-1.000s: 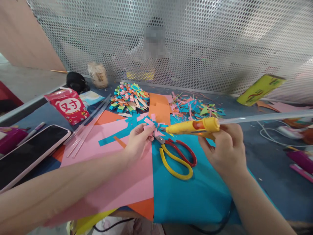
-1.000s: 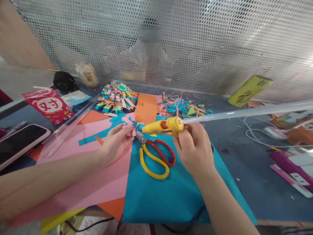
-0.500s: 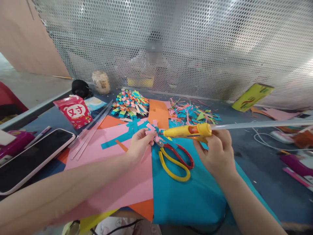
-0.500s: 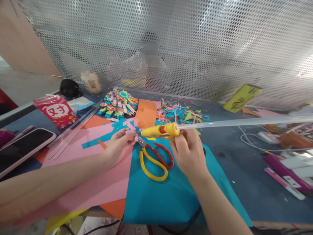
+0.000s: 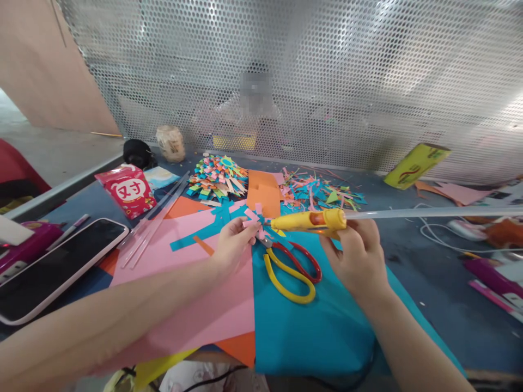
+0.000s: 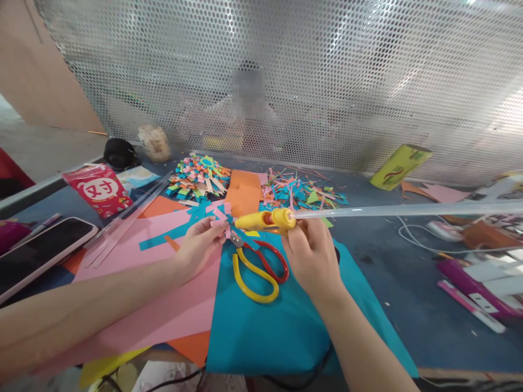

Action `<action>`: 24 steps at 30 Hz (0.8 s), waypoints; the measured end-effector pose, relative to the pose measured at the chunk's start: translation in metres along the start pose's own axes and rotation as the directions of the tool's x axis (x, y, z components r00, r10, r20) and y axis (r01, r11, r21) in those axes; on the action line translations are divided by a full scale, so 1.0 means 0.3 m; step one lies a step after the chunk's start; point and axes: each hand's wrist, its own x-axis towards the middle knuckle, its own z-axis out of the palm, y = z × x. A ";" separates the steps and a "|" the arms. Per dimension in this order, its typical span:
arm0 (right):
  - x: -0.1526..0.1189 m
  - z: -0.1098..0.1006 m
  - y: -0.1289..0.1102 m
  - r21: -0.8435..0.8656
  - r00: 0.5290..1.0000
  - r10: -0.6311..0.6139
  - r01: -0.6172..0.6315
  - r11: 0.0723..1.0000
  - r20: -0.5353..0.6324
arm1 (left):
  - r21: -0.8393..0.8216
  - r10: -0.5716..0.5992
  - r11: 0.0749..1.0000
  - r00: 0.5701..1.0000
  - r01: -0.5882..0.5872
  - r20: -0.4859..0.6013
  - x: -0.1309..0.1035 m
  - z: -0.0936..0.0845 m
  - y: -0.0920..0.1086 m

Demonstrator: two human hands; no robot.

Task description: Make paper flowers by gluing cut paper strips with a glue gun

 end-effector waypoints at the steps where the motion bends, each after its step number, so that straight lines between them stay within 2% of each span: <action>1: 0.002 0.000 -0.001 -0.006 1.000 -0.004 0.004 1.000 0.001 | 0.001 0.001 1.000 1.000 -0.001 -0.005 0.000 0.001 0.000; 15: -0.008 0.005 0.009 -0.023 0.998 0.057 -0.056 0.998 0.041 | 0.041 0.019 0.999 1.000 -0.019 0.005 -0.006 0.007 0.000; 20: -0.009 0.000 0.005 -0.001 0.998 0.060 -0.060 0.998 -0.015 | 0.033 0.016 0.999 1.000 -0.016 -0.002 -0.004 0.007 -0.001; 22: -0.012 0.001 0.009 -0.005 0.994 0.100 -0.100 0.995 -0.042 | 0.028 0.018 0.999 1.000 -0.018 -0.003 -0.001 0.005 -0.002; 24: -0.017 0.008 0.021 -0.014 0.979 0.202 -0.203 0.979 -0.030 | 0.022 0.022 1.000 1.000 -0.022 -0.003 0.002 0.002 -0.004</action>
